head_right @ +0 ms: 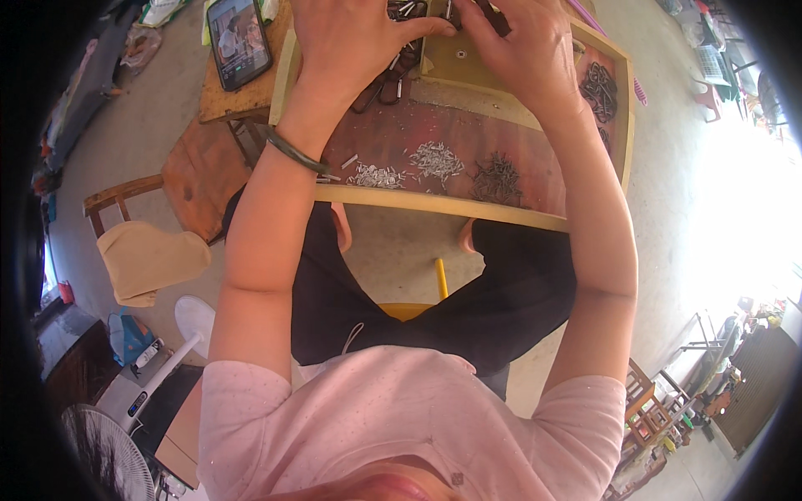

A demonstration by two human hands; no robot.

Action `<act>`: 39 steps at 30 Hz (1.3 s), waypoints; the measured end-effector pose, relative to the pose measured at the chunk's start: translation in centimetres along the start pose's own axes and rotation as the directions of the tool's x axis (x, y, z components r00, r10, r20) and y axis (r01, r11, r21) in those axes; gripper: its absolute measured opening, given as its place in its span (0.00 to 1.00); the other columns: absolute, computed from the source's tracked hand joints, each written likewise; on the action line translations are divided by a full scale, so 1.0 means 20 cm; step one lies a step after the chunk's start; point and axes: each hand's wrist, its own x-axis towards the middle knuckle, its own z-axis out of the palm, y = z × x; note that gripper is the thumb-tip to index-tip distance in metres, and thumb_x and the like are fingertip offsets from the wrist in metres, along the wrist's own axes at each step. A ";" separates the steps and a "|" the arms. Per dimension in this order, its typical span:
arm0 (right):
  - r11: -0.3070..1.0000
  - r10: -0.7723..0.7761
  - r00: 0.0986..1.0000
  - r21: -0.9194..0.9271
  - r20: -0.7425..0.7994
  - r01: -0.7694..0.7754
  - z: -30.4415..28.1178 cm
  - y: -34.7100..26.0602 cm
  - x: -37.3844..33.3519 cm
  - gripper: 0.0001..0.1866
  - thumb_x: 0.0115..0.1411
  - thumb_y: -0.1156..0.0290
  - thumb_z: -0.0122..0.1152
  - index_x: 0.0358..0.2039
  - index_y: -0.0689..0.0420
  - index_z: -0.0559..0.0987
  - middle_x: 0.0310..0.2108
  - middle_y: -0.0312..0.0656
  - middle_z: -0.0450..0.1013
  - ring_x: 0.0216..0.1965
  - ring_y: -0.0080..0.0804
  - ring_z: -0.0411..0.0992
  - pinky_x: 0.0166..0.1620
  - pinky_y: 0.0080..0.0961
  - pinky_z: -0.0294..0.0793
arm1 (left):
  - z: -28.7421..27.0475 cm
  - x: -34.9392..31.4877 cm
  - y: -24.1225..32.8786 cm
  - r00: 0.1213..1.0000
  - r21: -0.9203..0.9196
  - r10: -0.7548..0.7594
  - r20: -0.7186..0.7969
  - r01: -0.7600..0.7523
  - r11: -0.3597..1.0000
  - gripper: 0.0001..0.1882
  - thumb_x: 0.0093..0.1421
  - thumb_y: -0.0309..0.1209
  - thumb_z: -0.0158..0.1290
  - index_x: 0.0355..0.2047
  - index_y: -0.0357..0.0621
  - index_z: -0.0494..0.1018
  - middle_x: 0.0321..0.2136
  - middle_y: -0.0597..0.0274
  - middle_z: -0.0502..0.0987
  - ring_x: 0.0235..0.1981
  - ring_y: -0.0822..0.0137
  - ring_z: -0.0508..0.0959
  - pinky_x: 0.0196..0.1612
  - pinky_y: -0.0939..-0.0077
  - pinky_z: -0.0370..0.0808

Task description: The person assembles small metal clips and hooks by hand, picking pieces from a tray and joining them using a small mechanical press fixture.

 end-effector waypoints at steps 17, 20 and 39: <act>0.976 -0.183 0.982 -0.128 -0.044 0.176 0.05 0.05 0.00 0.11 0.51 0.85 0.65 0.36 0.60 0.81 0.49 0.50 0.73 0.50 0.49 0.75 0.49 0.38 0.75 | 0.00 -0.01 -0.01 0.998 0.021 0.049 -0.039 -0.048 0.999 0.31 0.40 0.43 0.75 0.40 0.45 0.73 0.37 0.57 0.75 0.47 0.56 0.73 0.58 0.55 0.61; 0.941 -0.228 0.974 -0.259 -0.002 0.219 0.02 -0.04 0.04 0.14 0.52 0.85 0.64 0.40 0.60 0.80 0.48 0.49 0.74 0.49 0.49 0.76 0.49 0.38 0.75 | 0.00 -0.01 -0.01 0.999 0.013 0.042 -0.033 -0.042 0.999 0.31 0.40 0.44 0.75 0.40 0.45 0.73 0.37 0.58 0.75 0.47 0.56 0.73 0.57 0.55 0.61; 0.883 0.408 0.888 0.156 0.212 -0.443 0.03 0.06 0.05 0.14 0.58 0.79 0.66 0.45 0.62 0.79 0.36 0.44 0.80 0.36 0.32 0.78 0.41 0.31 0.77 | -0.01 0.00 0.02 1.000 0.002 0.021 -0.022 -0.021 1.000 0.31 0.42 0.44 0.75 0.41 0.46 0.72 0.38 0.56 0.74 0.48 0.54 0.73 0.60 0.53 0.61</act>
